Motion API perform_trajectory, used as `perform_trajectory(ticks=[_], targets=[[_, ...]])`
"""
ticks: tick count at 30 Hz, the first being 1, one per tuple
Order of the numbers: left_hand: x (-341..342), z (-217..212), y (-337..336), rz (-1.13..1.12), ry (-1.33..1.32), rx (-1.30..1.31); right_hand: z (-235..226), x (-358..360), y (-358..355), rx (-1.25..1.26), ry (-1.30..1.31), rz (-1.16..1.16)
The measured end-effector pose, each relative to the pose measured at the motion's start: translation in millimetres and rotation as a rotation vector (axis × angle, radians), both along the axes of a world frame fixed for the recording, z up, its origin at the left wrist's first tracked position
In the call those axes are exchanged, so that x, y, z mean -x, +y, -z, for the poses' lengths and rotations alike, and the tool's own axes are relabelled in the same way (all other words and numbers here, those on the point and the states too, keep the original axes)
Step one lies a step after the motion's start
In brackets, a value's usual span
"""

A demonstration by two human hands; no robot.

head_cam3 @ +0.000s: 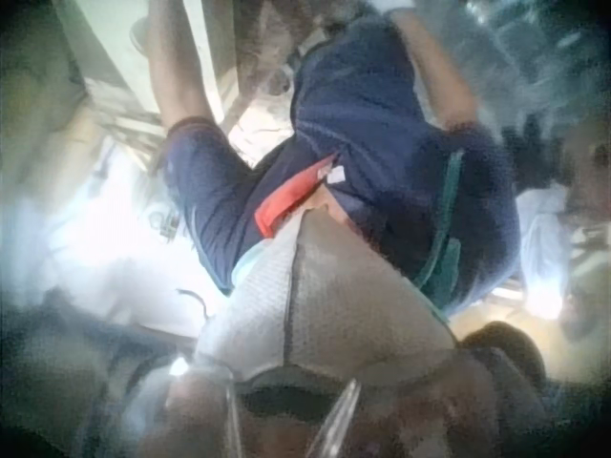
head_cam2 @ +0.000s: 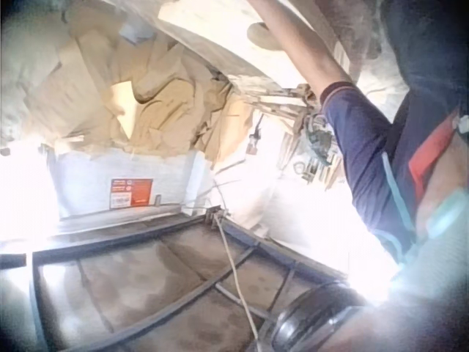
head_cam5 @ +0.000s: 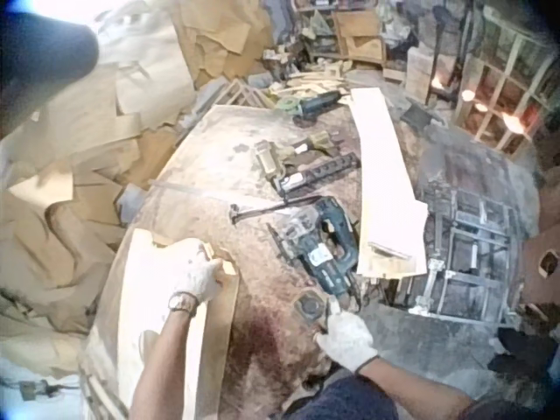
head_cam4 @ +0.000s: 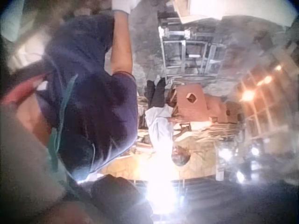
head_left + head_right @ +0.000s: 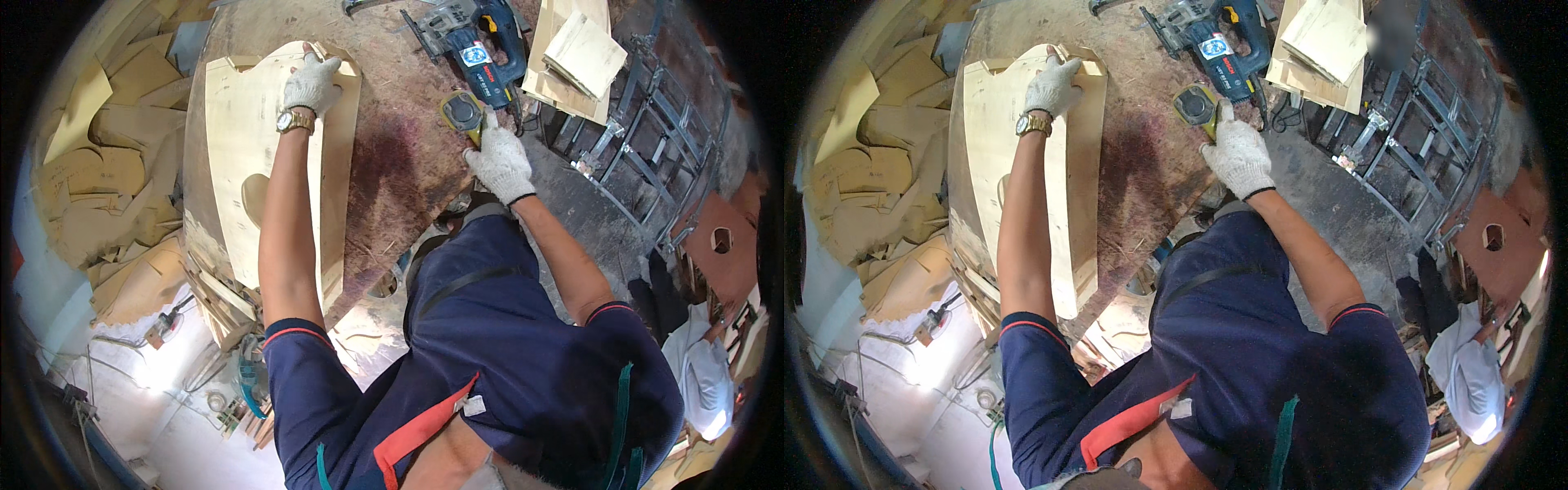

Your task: The person uses a pneumatic nail gun to attach a thin wooden strip along the edge of a large curved wooden panel with a central hole. They repeatedly reposition the panel and fire nails along the perimeter. Later, they move to a chop saw, place a small wooden piece on the table, and adjust the blade guard.

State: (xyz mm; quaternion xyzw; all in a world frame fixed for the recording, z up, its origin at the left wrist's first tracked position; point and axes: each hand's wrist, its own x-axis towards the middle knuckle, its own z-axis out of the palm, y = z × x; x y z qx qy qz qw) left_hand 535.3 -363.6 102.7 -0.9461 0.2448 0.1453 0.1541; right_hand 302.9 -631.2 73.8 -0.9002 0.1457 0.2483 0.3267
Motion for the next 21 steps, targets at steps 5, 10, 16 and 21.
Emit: perform_trajectory(ticks=[5, 10, 16, 21], targets=[[-5.7, -10.3, 5.3, -0.082, 0.142, -0.057, 2.1, 1.2, 1.6, 0.034, -0.037, -0.011], [18.9, -13.1, 26.6, -0.107, 0.104, 0.241, -0.5, -3.7, 2.9, 0.036, 0.011, 0.025], [113.7, 9.3, 61.7, -0.272, -0.369, 0.828, 5.7, -1.8, 7.2, 0.061, -0.021, -0.002], [213.0, 28.5, 84.3, -0.694, -0.729, 0.451, 6.4, 0.2, 5.3, 0.066, -0.065, -0.026]])
